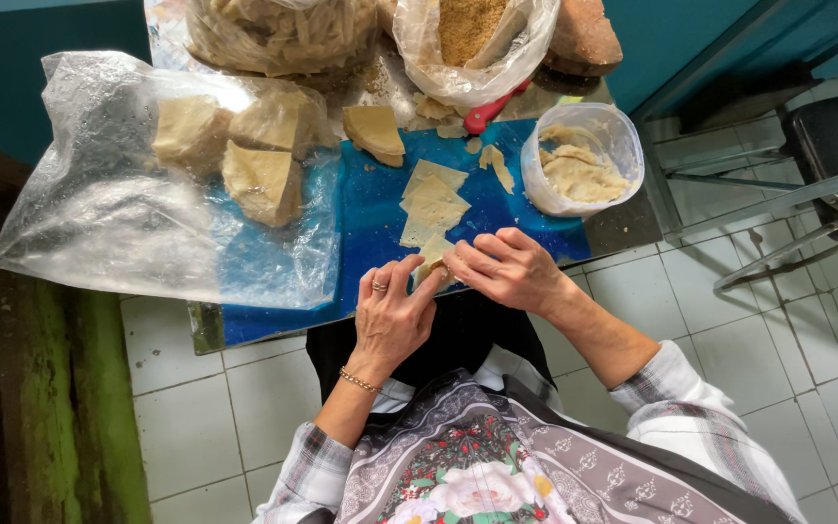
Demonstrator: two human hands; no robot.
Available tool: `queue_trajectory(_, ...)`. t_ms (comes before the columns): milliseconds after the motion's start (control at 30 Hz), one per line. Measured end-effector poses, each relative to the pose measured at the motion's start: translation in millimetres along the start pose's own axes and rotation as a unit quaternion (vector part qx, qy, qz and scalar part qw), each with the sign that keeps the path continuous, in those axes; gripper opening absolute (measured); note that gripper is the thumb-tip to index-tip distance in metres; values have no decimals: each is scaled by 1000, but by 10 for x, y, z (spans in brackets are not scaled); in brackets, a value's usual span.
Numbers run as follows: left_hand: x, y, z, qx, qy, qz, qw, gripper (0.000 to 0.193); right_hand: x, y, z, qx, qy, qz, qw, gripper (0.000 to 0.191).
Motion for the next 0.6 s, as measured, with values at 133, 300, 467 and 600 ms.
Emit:
queue_trajectory(133, 60, 25, -17, 10, 29, 10, 999, 43, -96, 5, 97, -101, -106, -40, 988, 29)
queue_trajectory(300, 169, 101, 14, 107, -14, 94, 990, 21, -203, -37, 405, -291, -265, -58, 918, 18)
queue_trajectory(467, 101, 90, 100, 165, -41, 92, 981, 21, -548, -128, 1336, -437, -292, 18, 850, 7)
queue_trajectory(600, 77, 58, 86, 185, -31, 89, 978, 15, -1039, -563, 2118, -365, 92, 77, 923, 3)
Point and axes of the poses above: each hand's wrist, its own y-axis away from the middle knuckle, its own x-axis out of the back of the hand, z = x × y, the point moved 4 cm from there along -y, towards the middle knuckle, and after that the axes turned 10 degrees about y, right-handed, at the moved point
